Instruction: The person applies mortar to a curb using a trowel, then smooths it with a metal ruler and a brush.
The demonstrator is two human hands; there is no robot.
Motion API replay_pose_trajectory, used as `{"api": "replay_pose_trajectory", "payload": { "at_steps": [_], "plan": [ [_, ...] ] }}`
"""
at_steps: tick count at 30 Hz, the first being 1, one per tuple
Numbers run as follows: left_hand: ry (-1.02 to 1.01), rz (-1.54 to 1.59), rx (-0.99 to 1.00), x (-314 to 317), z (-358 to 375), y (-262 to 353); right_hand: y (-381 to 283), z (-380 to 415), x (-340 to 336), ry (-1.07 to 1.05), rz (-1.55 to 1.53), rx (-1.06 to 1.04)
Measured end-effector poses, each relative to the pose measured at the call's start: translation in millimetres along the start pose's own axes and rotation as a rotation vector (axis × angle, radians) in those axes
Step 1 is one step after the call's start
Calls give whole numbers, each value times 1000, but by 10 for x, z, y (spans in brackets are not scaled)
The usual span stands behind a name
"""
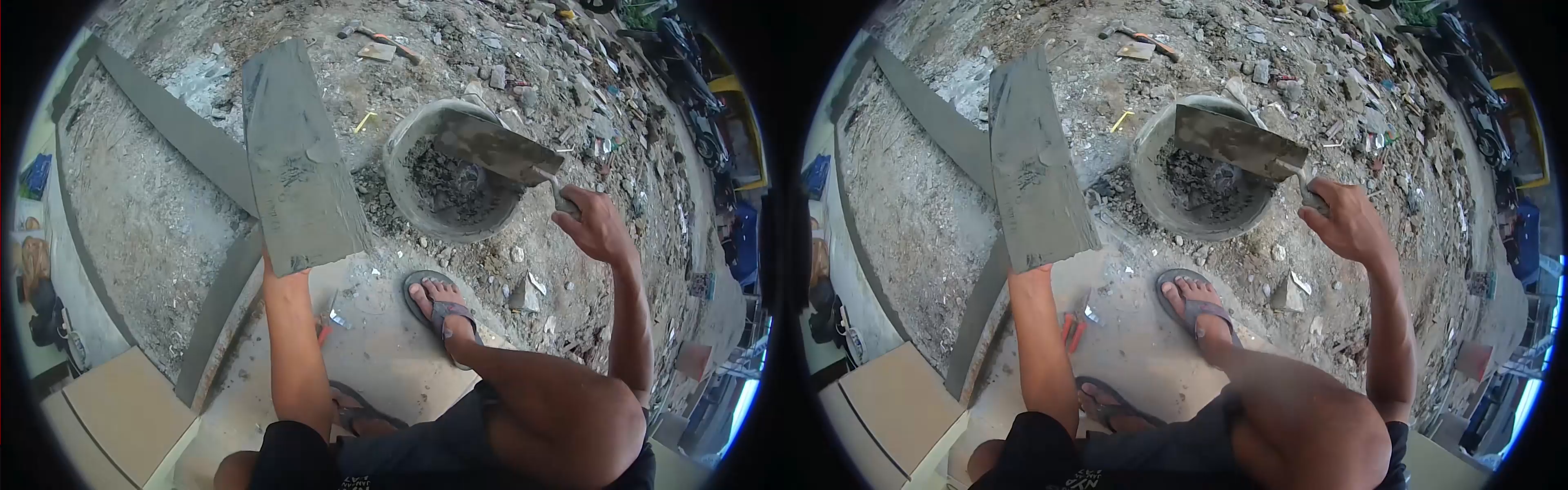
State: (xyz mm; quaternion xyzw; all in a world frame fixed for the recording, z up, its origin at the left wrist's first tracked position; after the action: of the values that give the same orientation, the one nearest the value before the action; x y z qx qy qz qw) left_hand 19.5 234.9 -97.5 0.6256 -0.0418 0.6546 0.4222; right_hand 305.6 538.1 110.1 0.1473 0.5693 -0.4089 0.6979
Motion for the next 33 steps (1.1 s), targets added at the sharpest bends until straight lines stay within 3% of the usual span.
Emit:
{"api": "replay_pose_trajectory", "payload": {
  "at_steps": [2, 6, 8, 13, 15, 20, 21, 23, 28, 31, 33],
  "plan": [
    [183, -202, 94, -228, 11, 221, -70, -60, 105, -42, 295, 48],
    [212, -170, 70, -116, 147, 204, -209, -277, 115, -39, 462, 11],
    [156, -155, 19, -187, 144, 59, -294, -429, 91, 171, 545, -253],
    [187, -81, -145, -252, 189, -216, -504, -871, 132, 170, 672, -355],
    [225, -53, -201, -267, 216, -306, -692, -1011, 203, 217, 751, -501],
    [254, -57, -243, 13, 315, -338, -1106, -1316, 567, 202, 959, -646],
    [261, -57, -241, 50, 357, -309, -1184, -1353, 592, 199, 957, -652],
    [44, -207, -118, 232, 374, -172, -1383, -1356, 641, 231, 967, -755],
    [69, -258, -138, 334, 470, -143, -1561, -1425, 831, 210, 1054, -816],
    [123, -152, -222, 278, 518, -256, -1703, -1392, 790, 179, 854, -900],
    [135, -262, -198, 319, 528, -211, -1714, -1321, 681, 128, 789, -903]
  ]
}}
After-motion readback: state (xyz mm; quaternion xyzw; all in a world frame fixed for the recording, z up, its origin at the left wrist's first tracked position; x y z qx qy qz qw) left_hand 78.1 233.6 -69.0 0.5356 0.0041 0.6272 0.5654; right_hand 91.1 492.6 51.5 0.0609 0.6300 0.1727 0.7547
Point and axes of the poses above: each hand's wrist, its own z-axis away from the middle knuckle, its own x-axis out of the palm, y = z × x, the point moved 8 cm from there along -z, towards the middle knuckle, and after that the axes turned 9 degrees about x, right-handed, at the moved point
